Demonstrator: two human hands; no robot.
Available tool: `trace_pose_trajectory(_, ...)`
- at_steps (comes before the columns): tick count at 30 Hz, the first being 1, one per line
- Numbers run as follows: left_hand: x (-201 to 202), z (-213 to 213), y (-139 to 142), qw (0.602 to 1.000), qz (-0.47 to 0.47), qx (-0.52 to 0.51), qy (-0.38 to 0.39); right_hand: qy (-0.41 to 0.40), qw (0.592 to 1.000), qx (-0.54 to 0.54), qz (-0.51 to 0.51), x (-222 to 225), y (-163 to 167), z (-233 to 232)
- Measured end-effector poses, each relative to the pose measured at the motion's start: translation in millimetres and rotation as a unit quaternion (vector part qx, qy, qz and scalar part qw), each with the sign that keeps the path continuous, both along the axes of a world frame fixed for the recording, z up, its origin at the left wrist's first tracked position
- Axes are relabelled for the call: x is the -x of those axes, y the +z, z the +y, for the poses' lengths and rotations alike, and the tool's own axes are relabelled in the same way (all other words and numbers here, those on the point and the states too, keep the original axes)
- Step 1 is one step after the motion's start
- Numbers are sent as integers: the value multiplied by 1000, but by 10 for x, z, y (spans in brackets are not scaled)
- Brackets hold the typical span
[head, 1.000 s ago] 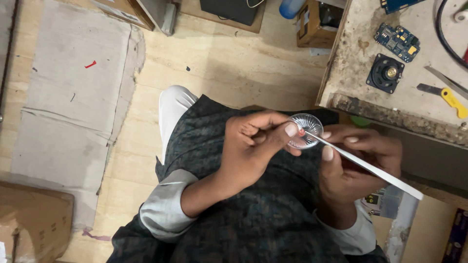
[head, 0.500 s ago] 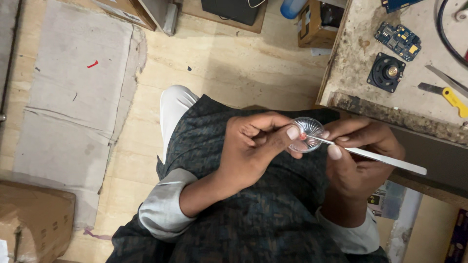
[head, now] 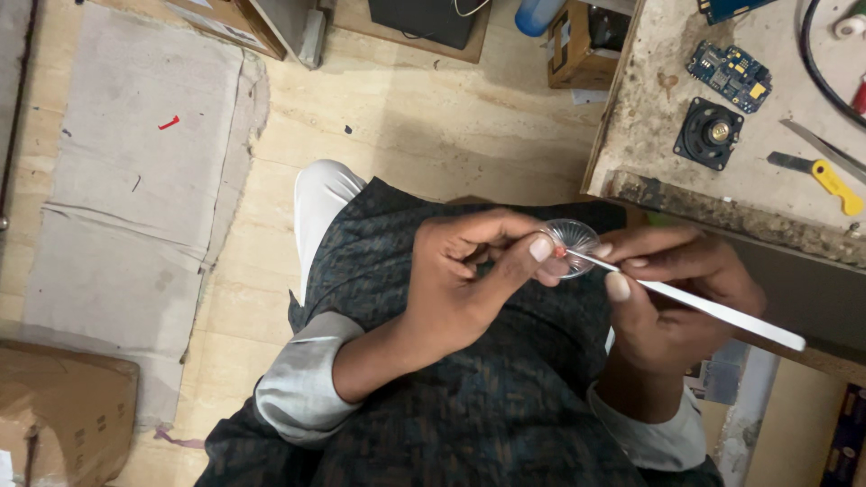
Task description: The person sits at a repair bench and assembles a small camera module. They use tweezers to handle a tiny component, peel a protective film from a small transparent lens dome, press the dome onto the module, and place the assembled part on the workbench next to a small fan and circuit boards.
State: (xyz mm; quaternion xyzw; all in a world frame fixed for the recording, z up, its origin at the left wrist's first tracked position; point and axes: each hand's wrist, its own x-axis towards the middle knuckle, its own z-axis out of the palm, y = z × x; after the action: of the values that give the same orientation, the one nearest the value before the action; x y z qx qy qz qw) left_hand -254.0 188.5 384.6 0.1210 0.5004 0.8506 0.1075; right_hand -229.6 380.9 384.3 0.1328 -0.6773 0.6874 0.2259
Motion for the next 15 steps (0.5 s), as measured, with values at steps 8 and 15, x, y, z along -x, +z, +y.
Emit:
trace_pose_trajectory(8,-4,-27,36,996,67,46,26,39,995,83,-40,-3,-100,62)
trace_pose_trajectory(15,-30,37,-49,1000,-8,-18,2,70,988,128,-54,3,-190,104)
